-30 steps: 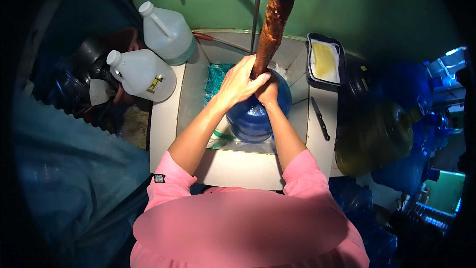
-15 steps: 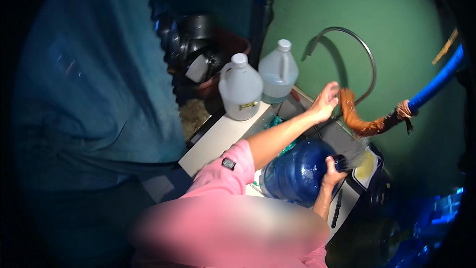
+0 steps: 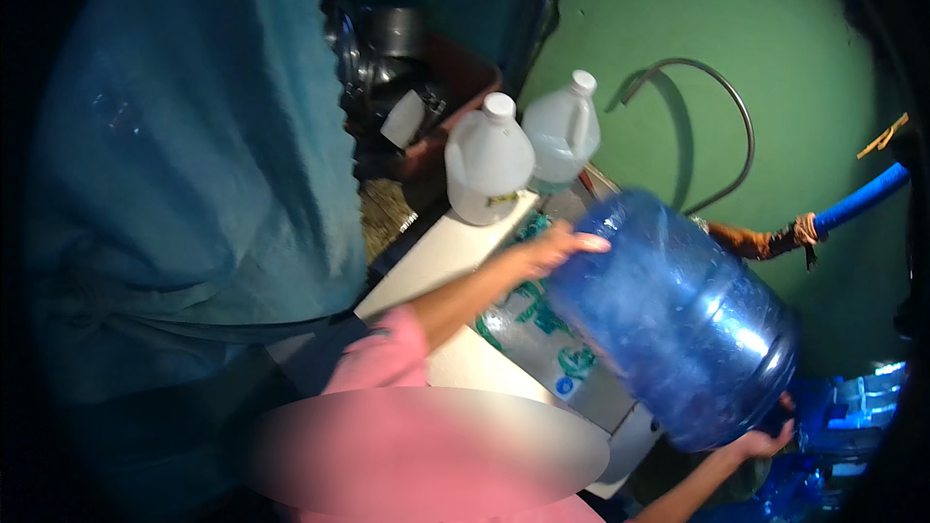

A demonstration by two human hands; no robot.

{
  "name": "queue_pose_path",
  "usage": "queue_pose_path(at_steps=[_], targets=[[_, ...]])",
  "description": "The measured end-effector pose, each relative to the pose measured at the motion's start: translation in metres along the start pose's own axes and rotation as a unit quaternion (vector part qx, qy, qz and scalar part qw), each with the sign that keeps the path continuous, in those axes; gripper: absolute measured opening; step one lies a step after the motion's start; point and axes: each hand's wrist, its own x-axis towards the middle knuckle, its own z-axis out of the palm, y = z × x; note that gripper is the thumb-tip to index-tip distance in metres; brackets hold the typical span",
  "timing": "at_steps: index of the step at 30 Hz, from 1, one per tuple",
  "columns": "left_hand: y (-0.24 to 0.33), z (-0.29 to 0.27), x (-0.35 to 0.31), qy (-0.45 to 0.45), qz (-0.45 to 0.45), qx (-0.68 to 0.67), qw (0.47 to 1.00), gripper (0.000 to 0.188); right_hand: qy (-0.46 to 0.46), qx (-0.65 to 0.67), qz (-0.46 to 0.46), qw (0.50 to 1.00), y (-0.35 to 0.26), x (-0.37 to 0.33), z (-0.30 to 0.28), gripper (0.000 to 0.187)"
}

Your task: The person repeatedly scrubs the exterior of large blue water jugs with a green scrubber, rinses them under a tap, and places them aside. The process is repeated for multiple jugs in a small room with green walls and stacked jugs.

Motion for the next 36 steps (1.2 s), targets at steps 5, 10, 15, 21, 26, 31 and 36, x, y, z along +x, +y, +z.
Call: queue_pose_path(at_steps=[5, 10, 15, 21, 26, 31, 36], targets=[[-0.003, -0.045, 0.025, 0.134, 0.037, -0.031, 0.99, 0.109, 0.054, 0.075, 0.009, 0.996, 0.049, -0.022, 0.044, 0.044], [0.032, -0.03, -0.005, 0.056, 0.269, 0.088, 0.958, 0.088, 0.175, 0.104, 0.16, 0.966, 0.122, -0.12, 0.106, 0.065], [0.14, 0.04, -0.05, 0.097, 0.223, 0.689, 0.683, 0.099, 0.113, 0.206, 0.325, 0.916, 0.179, -0.183, 0.235, 0.054], [0.183, 0.092, -0.055, 0.082, 0.261, 0.761, 0.588, 0.105, -0.02, 0.302, 0.359, 0.883, 0.212, -0.186, 0.321, 0.041], [0.196, 0.064, -0.051, 0.083, 0.274, 0.76, 0.584, 0.111, 0.127, 0.049, 0.566, 0.813, 0.31, -0.176, 0.241, 0.036], [0.207, 0.084, -0.06, 0.086, 0.22, 0.539, 0.808, 0.128, -0.004, 0.345, 0.517, 0.783, 0.381, -0.193, 0.226, 0.035], [0.211, 0.133, -0.068, 0.137, 0.207, 0.562, 0.789, 0.124, -0.055, 0.375, 0.486, 0.787, 0.389, -0.197, 0.231, 0.033]])
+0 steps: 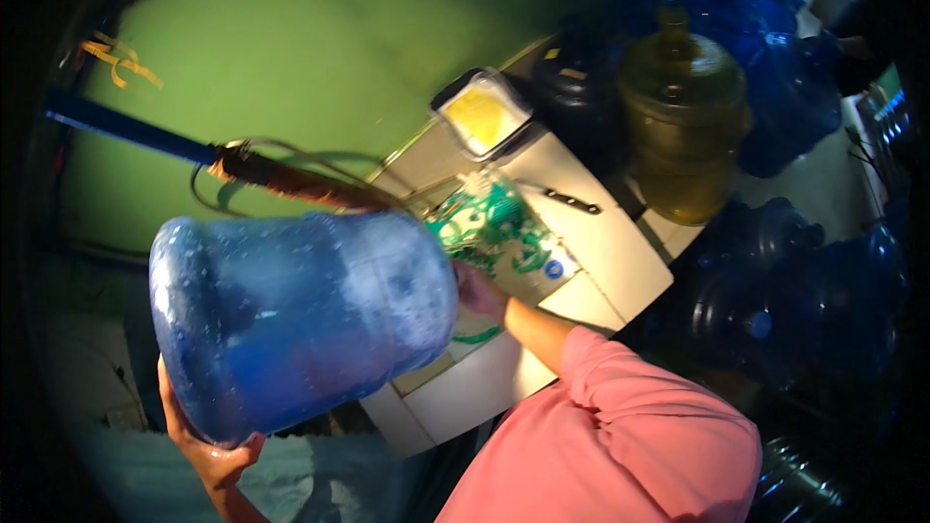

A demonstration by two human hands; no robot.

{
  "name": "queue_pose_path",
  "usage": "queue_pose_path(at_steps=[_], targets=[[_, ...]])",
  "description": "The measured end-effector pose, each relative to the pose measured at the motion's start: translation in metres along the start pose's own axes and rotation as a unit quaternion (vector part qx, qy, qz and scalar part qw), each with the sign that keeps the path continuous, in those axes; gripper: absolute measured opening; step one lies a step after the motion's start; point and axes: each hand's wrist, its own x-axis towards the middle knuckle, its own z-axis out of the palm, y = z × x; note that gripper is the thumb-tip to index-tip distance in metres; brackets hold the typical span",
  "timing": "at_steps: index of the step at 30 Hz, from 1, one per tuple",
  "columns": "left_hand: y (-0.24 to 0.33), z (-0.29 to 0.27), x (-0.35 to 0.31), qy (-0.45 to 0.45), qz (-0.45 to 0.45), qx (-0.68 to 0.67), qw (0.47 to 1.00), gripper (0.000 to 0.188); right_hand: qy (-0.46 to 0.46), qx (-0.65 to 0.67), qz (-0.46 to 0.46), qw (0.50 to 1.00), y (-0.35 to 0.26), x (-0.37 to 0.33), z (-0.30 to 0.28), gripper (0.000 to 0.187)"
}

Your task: The person repeatedly scrubs the exterior of large blue water jugs with a green scrubber, rinses them under a tap, and places them aside. The process is repeated for multiple jugs in a small room with green walls and stacked jugs.

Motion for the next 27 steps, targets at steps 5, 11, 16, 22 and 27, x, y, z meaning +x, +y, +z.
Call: queue_pose_path(at_steps=[5, 11, 16, 22, 27], targets=[[0.018, -0.002, 0.0, -0.009, 0.029, 0.011, 0.999, 0.125, -0.042, 0.078, 0.117, 0.989, 0.001, 0.003, -0.02, 0.044], [0.022, -0.015, 0.0, -0.043, 0.06, 0.043, 0.996, 0.126, 0.01, 0.079, 0.116, 0.99, 0.025, 0.013, -0.029, 0.045], [0.022, -0.021, -0.001, -0.033, 0.074, 0.088, 0.993, 0.129, 0.017, 0.073, 0.127, 0.989, 0.031, 0.01, -0.031, 0.042], [0.02, -0.026, -0.002, -0.04, 0.078, 0.084, 0.993, 0.129, 0.018, 0.062, 0.136, 0.989, 0.032, 0.006, -0.033, 0.038], [0.025, -0.029, 0.001, -0.055, 0.083, 0.099, 0.99, 0.129, 0.019, 0.06, 0.142, 0.988, 0.035, 0.007, -0.034, 0.034]])
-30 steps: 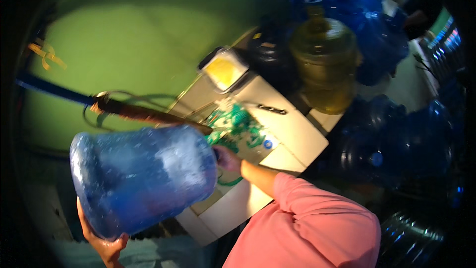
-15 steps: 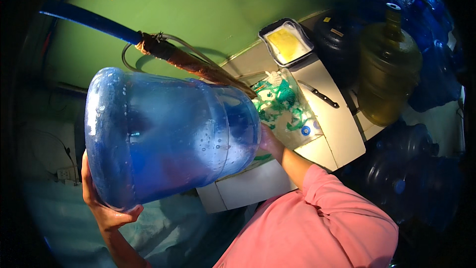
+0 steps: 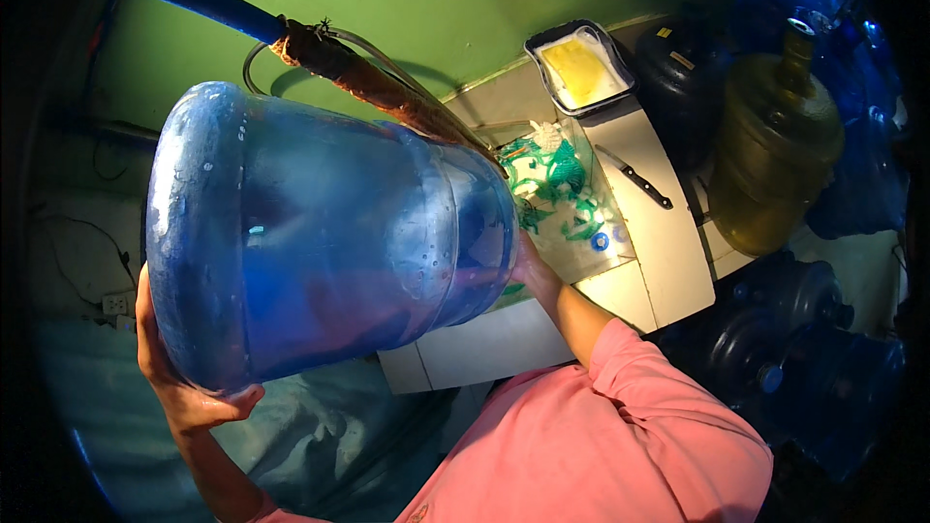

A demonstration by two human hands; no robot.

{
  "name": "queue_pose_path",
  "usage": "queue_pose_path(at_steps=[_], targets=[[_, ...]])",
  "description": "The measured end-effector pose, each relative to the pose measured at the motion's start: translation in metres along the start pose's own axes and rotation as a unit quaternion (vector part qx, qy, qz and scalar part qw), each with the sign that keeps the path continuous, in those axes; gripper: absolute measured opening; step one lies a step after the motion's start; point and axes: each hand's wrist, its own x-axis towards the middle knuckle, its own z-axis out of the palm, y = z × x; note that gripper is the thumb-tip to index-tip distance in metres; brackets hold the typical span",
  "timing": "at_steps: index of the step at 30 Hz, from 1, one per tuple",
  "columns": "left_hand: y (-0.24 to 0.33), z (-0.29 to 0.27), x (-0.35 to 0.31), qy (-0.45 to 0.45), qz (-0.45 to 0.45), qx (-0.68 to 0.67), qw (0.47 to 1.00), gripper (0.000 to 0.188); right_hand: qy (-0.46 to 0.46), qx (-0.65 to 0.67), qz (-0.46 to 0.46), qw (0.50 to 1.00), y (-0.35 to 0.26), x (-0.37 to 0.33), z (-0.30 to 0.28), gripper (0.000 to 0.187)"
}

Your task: The person repeatedly scrubs the exterior of large blue water jugs with a green scrubber, rinses them under a tap, and places them aside. The process is repeated for multiple jugs in a small room with green walls and stacked jugs.

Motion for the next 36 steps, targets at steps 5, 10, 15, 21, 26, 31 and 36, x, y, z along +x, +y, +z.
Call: queue_pose_path(at_steps=[5, 10, 15, 21, 26, 31, 36], targets=[[0.009, 0.002, 0.008, -0.024, 0.005, -0.007, 1.0, 0.13, -0.002, 0.007, 0.006, 1.0, 0.003, 0.0, -0.002, 0.031], [0.016, 0.012, 0.011, 0.008, -0.04, -0.027, 0.999, 0.132, -0.004, 0.01, 0.012, 1.0, 0.01, 0.003, 0.002, 0.028], [0.019, 0.014, 0.009, 0.011, -0.053, -0.013, 0.998, 0.134, -0.006, 0.012, 0.018, 1.0, 0.013, 0.006, 0.003, 0.024], [0.036, 0.023, 0.026, -0.035, -0.03, 0.035, 0.998, 0.129, -0.013, 0.011, 0.029, 0.999, 0.021, 0.015, 0.015, 0.02], [0.065, 0.045, 0.024, -0.099, 0.046, 0.26, 0.959, 0.131, -0.05, -0.009, 0.06, 0.997, 0.039, 0.011, 0.037, 0.017], [-0.005, 0.07, -0.047, 0.028, -0.144, -0.03, 0.989, 0.136, 0.011, 0.037, -0.085, 0.996, -0.021, -0.045, 0.032, 0.014], [-0.16, 0.194, -0.07, 0.205, -0.391, -0.444, 0.78, 0.058, 0.196, 0.057, -0.431, 0.879, -0.137, -0.091, 0.05, 0.011]])
